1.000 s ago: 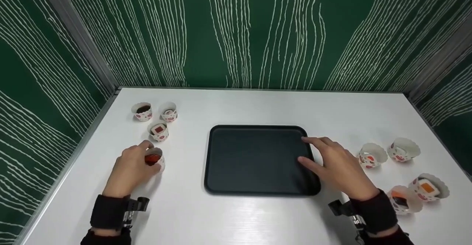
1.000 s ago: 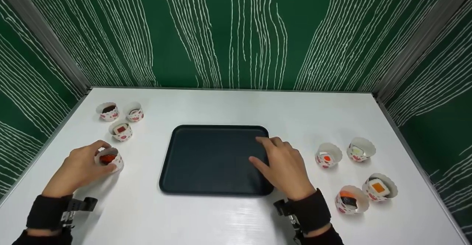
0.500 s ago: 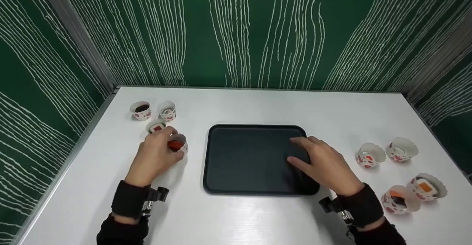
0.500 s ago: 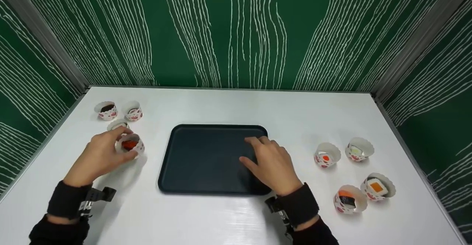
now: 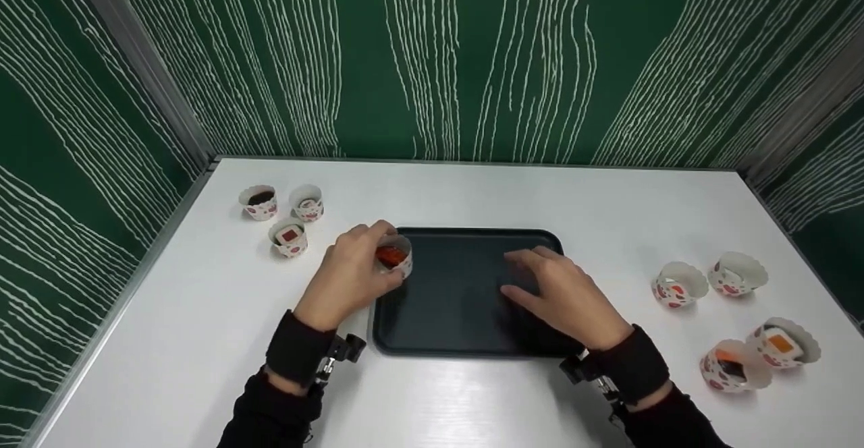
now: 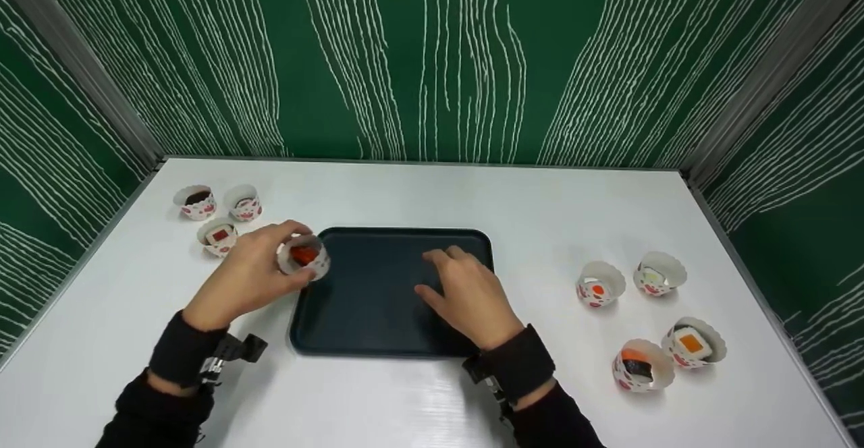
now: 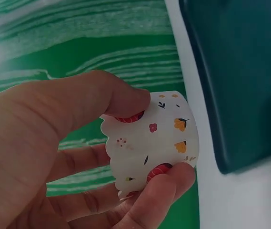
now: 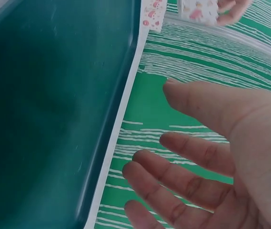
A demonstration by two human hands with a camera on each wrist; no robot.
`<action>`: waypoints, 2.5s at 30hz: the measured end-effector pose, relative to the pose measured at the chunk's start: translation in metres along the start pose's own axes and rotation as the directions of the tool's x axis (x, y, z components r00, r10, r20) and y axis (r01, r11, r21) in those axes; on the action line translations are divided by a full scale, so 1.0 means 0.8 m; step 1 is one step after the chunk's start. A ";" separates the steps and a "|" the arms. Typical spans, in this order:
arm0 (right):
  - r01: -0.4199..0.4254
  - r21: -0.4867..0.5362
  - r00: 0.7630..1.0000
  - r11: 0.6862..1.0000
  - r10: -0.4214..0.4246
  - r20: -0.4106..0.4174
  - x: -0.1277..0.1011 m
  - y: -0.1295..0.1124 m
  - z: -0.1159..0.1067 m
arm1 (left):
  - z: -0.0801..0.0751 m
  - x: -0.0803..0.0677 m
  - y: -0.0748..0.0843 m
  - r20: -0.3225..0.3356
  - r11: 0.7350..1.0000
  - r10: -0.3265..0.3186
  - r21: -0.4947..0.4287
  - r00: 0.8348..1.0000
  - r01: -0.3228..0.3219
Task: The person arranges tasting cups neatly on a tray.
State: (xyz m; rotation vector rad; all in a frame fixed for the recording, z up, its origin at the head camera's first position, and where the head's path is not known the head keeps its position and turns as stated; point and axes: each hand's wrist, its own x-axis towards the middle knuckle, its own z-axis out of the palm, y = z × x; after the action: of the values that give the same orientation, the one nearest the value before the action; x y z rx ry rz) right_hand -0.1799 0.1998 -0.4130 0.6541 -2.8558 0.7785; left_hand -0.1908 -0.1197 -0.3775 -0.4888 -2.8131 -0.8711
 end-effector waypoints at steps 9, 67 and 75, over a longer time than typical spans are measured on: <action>0.041 0.033 0.999 0.999 -0.040 -0.020 0.014 -0.015 0.012 | 0.031 0.009 0.031 0.021 0.988 0.151 -0.041 0.988 -0.150; 0.188 0.164 0.982 0.968 -0.180 -0.061 0.030 -0.030 0.018 | 0.080 0.012 0.051 -0.010 0.956 0.239 -0.172 0.971 -0.237; 0.180 0.116 0.983 0.977 -0.176 -0.045 0.035 -0.030 0.016 | 0.082 0.013 0.044 -0.031 0.937 0.196 -0.289 0.980 -0.197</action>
State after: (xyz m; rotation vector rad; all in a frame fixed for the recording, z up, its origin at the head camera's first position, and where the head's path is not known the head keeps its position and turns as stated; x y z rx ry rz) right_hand -0.1946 0.1639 -0.4067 0.8893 -2.6888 0.9261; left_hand -0.1915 -0.0520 -0.4102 -0.7936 -2.5838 -1.2446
